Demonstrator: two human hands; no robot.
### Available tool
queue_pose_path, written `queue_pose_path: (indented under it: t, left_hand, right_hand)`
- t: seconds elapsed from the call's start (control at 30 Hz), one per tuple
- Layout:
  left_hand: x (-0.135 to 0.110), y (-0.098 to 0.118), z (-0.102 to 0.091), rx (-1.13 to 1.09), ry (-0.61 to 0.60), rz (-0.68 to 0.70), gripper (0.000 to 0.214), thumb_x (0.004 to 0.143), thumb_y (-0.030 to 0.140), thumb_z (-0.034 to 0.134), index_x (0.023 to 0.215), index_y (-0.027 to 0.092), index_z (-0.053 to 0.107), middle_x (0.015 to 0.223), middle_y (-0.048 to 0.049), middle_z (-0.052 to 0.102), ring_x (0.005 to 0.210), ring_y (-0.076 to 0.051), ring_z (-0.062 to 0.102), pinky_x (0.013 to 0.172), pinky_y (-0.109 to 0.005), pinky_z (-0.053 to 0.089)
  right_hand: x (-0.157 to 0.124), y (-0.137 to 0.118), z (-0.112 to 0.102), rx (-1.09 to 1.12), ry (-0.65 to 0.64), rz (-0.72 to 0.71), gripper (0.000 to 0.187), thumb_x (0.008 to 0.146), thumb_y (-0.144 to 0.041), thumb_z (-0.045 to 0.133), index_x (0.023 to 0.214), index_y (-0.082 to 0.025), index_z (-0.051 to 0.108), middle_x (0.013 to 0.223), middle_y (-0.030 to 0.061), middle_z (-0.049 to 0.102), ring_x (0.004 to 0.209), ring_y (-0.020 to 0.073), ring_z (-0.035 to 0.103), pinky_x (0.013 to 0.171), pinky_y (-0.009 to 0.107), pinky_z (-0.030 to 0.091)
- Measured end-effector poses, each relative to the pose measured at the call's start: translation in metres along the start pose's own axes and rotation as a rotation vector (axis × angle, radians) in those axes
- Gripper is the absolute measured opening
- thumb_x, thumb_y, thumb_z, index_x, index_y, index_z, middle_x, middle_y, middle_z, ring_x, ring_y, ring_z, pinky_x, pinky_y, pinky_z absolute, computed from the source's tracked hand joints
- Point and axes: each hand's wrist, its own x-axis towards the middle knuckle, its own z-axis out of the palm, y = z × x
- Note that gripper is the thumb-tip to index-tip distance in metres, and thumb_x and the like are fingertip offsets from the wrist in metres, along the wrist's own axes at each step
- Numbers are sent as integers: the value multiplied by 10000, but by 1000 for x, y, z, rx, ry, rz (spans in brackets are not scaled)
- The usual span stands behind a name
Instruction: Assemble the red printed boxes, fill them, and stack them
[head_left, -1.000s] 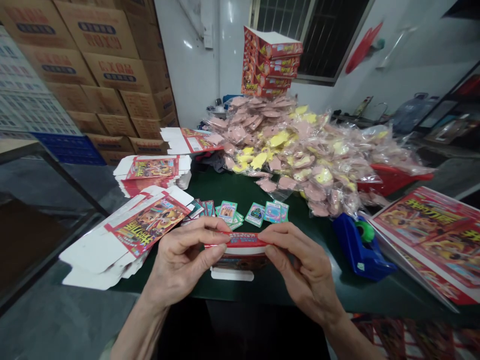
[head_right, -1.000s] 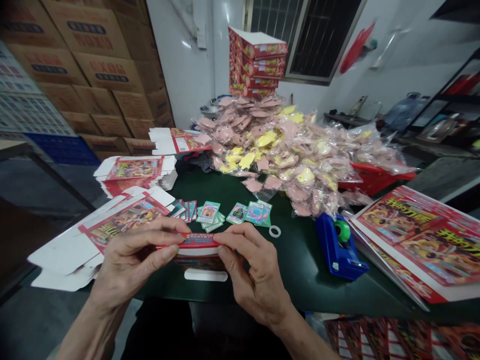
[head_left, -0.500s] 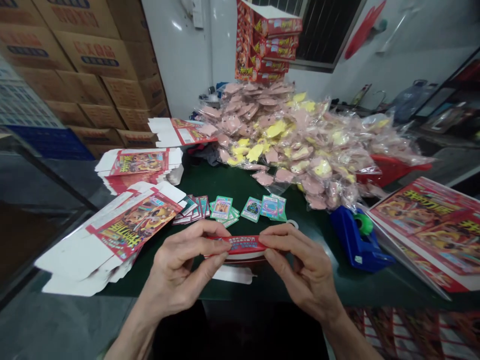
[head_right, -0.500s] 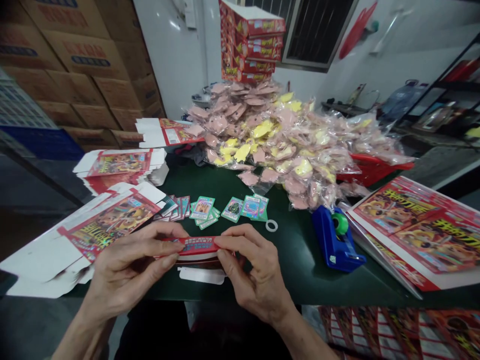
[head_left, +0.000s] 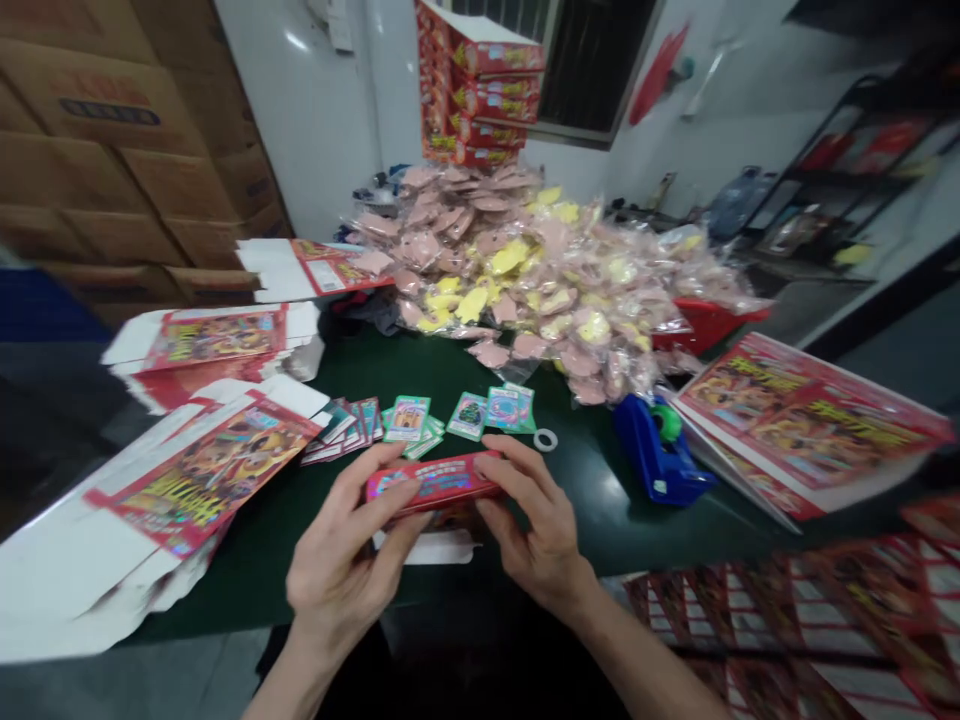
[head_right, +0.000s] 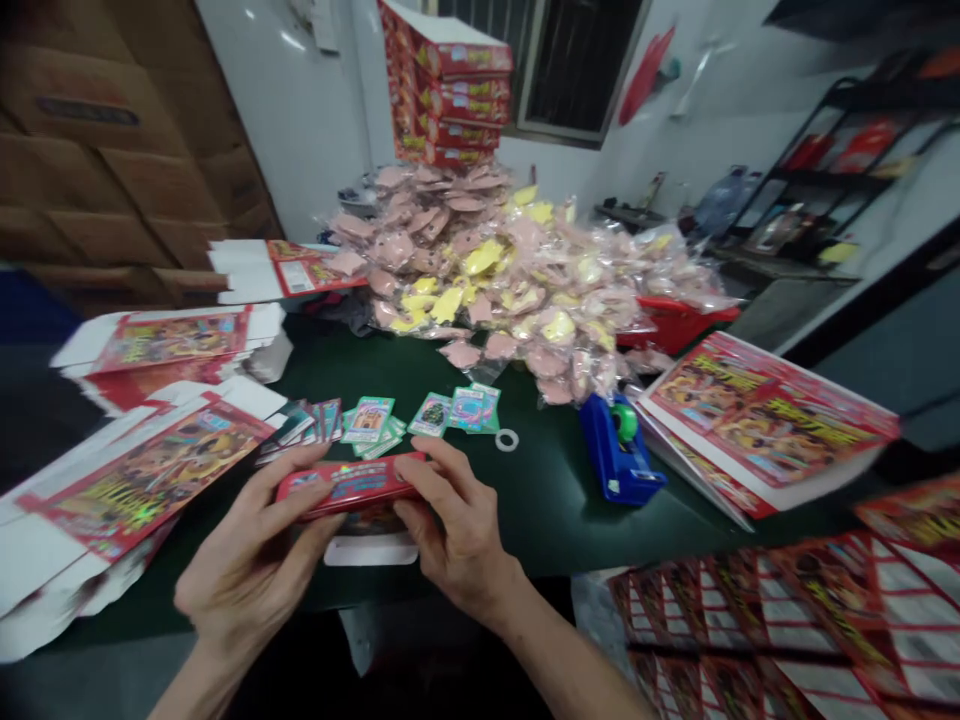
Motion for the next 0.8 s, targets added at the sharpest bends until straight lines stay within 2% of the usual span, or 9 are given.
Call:
queue_pose_path:
  t: [0.1,0.17,0.23,0.3,0.4,0.5,0.6,0.7,0.8]
  left_hand:
    - [-1,-5,5,-13,69,-101,367,689,40,700,1005,219,650,1049,-30,663,916,-164,660,755,-248,566]
    - [-1,-6,8,-85,117,-248,393,652,98,743,1016,200,634,948,-22,694,814,-155,687,711,-226,586]
    - [-1,-6,11,-171,165,-389,446,613,146,773,1029,183,616,881,-16,713,738,-150,700,648,-191,596]
    - [-2,-4,13,-204,205,-426,473,590,167,783,1032,177,614,872,-13,722,721,-144,704,605,-155,590]
    - [-5,-3,15,-176,242,-358,499,591,158,775,1064,188,618,923,-13,722,751,-131,702,612,-128,582]
    - [-7,-5,16,-172,236,-316,506,605,152,766,1088,197,620,943,-8,716,761,-116,696,629,-112,575]
    - [-7,-7,16,-189,218,-308,505,611,137,761,1093,200,623,945,-4,710,774,-123,692,636,-136,586]
    - [-8,-9,15,-226,207,-351,539,583,98,776,1089,204,626,956,-1,711,773,-119,688,653,-142,586]
    - [-8,-10,15,-259,220,-386,555,550,107,796,1074,196,633,955,-5,712,749,-106,680,649,-117,570]
  right_hand:
    - [-12,16,-26,-171,128,157,423,856,-177,537,1272,-214,468,1152,110,565,866,155,622,655,268,528]
    - [-25,35,-61,-385,320,381,249,856,-247,516,1087,-184,583,944,70,605,711,137,588,595,262,491]
    - [-38,56,-104,-596,462,624,212,839,-316,489,875,-163,632,793,52,588,670,152,547,651,301,472]
    - [-47,76,-142,-671,484,763,226,798,-313,495,811,-143,642,756,64,588,689,180,536,707,342,450]
    - [-51,98,-178,-618,349,911,154,725,-274,579,730,-148,667,665,38,596,646,181,532,673,327,426]
    - [-43,108,-191,-486,165,1061,172,723,-267,646,593,-154,641,529,-14,551,547,138,508,582,274,407]
    - [-33,110,-194,-376,85,1212,192,802,-291,644,706,-125,633,655,-21,593,614,115,555,605,254,459]
    - [-27,108,-193,-277,119,1369,226,881,-316,573,1002,-128,603,975,34,625,825,146,611,722,321,523]
    - [-25,105,-187,-170,222,1494,305,897,-327,548,1148,-153,552,1135,75,585,952,182,601,800,381,523]
